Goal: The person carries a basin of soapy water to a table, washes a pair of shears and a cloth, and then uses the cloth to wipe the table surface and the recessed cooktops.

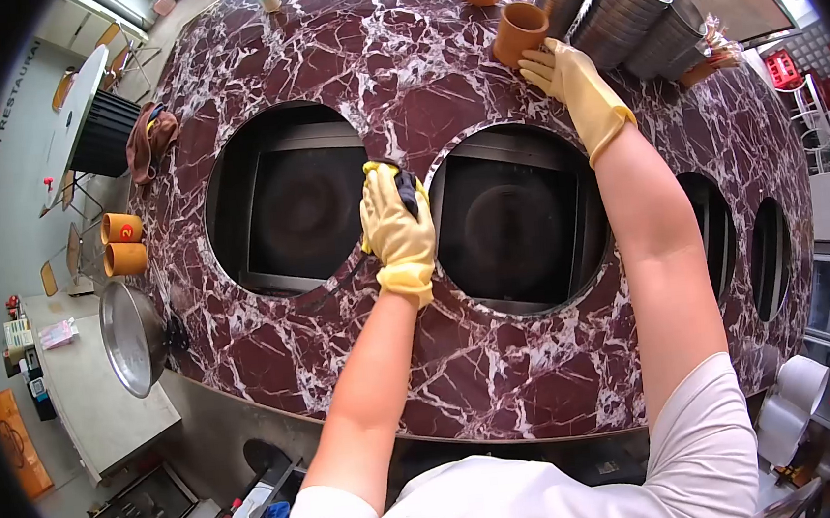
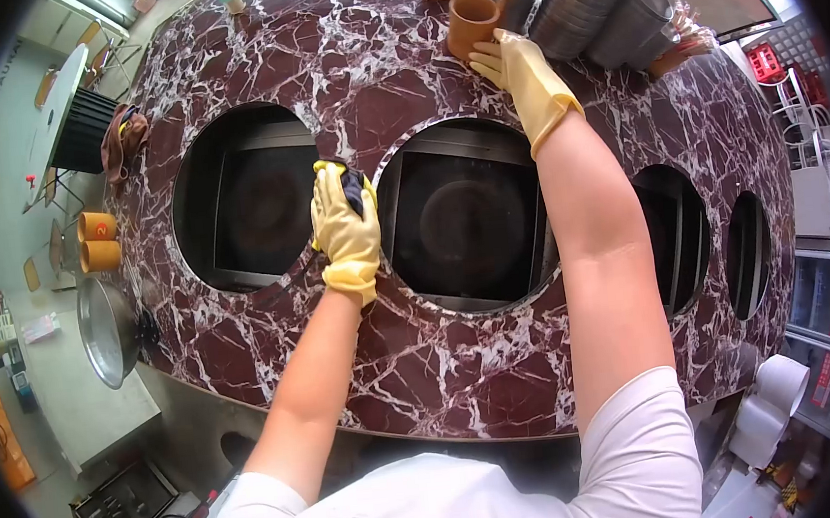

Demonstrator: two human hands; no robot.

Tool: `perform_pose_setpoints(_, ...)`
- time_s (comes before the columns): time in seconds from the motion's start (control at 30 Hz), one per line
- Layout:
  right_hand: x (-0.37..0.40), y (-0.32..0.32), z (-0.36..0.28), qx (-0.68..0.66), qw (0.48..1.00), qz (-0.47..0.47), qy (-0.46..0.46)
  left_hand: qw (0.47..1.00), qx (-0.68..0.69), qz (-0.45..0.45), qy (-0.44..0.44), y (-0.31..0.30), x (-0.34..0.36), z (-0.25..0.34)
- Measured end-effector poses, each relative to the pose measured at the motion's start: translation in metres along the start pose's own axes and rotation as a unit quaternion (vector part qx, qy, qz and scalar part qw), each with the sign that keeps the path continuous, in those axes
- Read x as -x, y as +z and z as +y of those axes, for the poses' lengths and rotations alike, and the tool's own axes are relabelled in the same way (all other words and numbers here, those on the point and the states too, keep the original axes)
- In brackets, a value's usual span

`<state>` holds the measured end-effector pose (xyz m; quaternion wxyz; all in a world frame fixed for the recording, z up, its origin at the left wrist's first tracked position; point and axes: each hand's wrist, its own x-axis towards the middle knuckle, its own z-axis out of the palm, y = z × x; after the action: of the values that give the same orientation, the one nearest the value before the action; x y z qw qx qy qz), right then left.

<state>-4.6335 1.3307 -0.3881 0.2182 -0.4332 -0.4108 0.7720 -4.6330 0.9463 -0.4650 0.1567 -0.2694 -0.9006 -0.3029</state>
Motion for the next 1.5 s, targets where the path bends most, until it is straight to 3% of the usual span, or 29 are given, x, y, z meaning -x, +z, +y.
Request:
perform_pose_setpoints(0.1,0.018,-0.011,0.008,-0.010,0.998,-0.029,-0.062,1.000,-0.001,-0.020,-0.015,0.039,-0.050,0.016)
perform_pose_setpoints(0.17,0.041,-0.050,0.018,-0.070,0.991,-0.057,-0.103,1.000,-0.017,0.015,0.007,0.086,-0.079,0.029)
perform_pose_setpoints(0.3,0.170,-0.197,0.053,-0.099,0.975,-0.147,-0.137,0.997,-0.012,0.045,0.057,0.178,-0.112,0.097)
perform_pose_setpoints(0.37,0.249,-0.278,0.068,-0.101,0.983,-0.088,-0.129,0.993,0.078,-0.055,0.075,0.185,-0.118,0.155)
perform_pose_setpoints(0.4,0.291,-0.318,0.078,-0.101,0.985,-0.053,-0.133,0.989,0.061,0.002,0.137,0.209,-0.110,0.175)
perform_pose_setpoints(0.5,0.412,-0.427,0.115,-0.097,0.987,0.038,-0.126,0.956,0.146,-0.104,0.234,0.215,-0.076,0.247)
perform_pose_setpoints(0.57,0.480,-0.478,0.141,-0.145,0.980,0.081,-0.109,0.905,0.228,-0.243,0.265,0.199,-0.035,0.285)
perform_pose_setpoints(0.63,0.528,-0.517,0.167,-0.156,0.977,0.121,-0.082,0.841,0.242,-0.305,0.374,0.187,0.021,0.299)
perform_pose_setpoints(0.77,0.572,-0.557,0.193,-0.124,0.984,0.110,-0.071,0.822,0.274,-0.329,0.374,0.132,0.113,0.278)
perform_pose_setpoints(0.87,0.587,-0.568,0.194,-0.083,0.990,0.100,-0.056,0.772,0.315,-0.407,0.374,0.065,0.166,0.257)
perform_pose_setpoints(1.03,0.598,-0.570,0.189,0.002,0.995,0.101,-0.023,0.817,0.318,-0.335,0.344,-0.042,0.267,0.204)
perform_pose_setpoints(1.1,0.600,-0.570,0.190,0.022,0.995,0.093,-0.025,0.849,0.339,-0.335,0.227,-0.088,0.291,0.184)
perform_pose_setpoints(1.17,0.602,-0.570,0.194,0.038,0.993,0.107,-0.002,0.890,0.358,-0.255,0.120,-0.123,0.286,0.157)
perform_pose_setpoints(1.23,0.608,-0.566,0.199,0.046,0.992,0.113,0.017,0.905,0.376,-0.174,-0.099,-0.154,0.272,0.113)
perform_pose_setpoints(1.27,0.611,-0.564,0.200,0.054,0.991,0.120,0.034,0.895,0.397,-0.128,-0.159,-0.167,0.263,0.086)
perform_pose_setpoints(1.3,0.614,-0.562,0.204,0.058,0.989,0.128,0.035,0.895,0.408,-0.106,-0.142,-0.181,0.247,0.062)
perform_pose_setpoints(1.33,0.616,-0.559,0.209,0.070,0.987,0.138,0.050,0.882,0.398,-0.151,-0.201,-0.204,0.230,0.053)
perform_pose_setpoints(1.37,0.617,-0.556,0.212,0.081,0.983,0.149,0.063,0.926,0.331,-0.149,-0.101,-0.189,0.227,0.006)
perform_pose_setpoints(1.4,0.620,-0.548,0.212,0.072,0.984,0.155,0.057,0.974,0.164,-0.155,-0.001,-0.169,0.232,-0.008)
perform_pose_setpoints(1.43,0.627,-0.541,0.214,0.074,0.980,0.171,0.064,0.982,-0.009,-0.157,0.101,-0.156,0.239,-0.015)
perform_pose_setpoints(1.5,0.626,-0.528,0.211,0.093,0.982,0.163,0.032,0.989,-0.042,-0.121,0.075,-0.115,0.253,0.033)
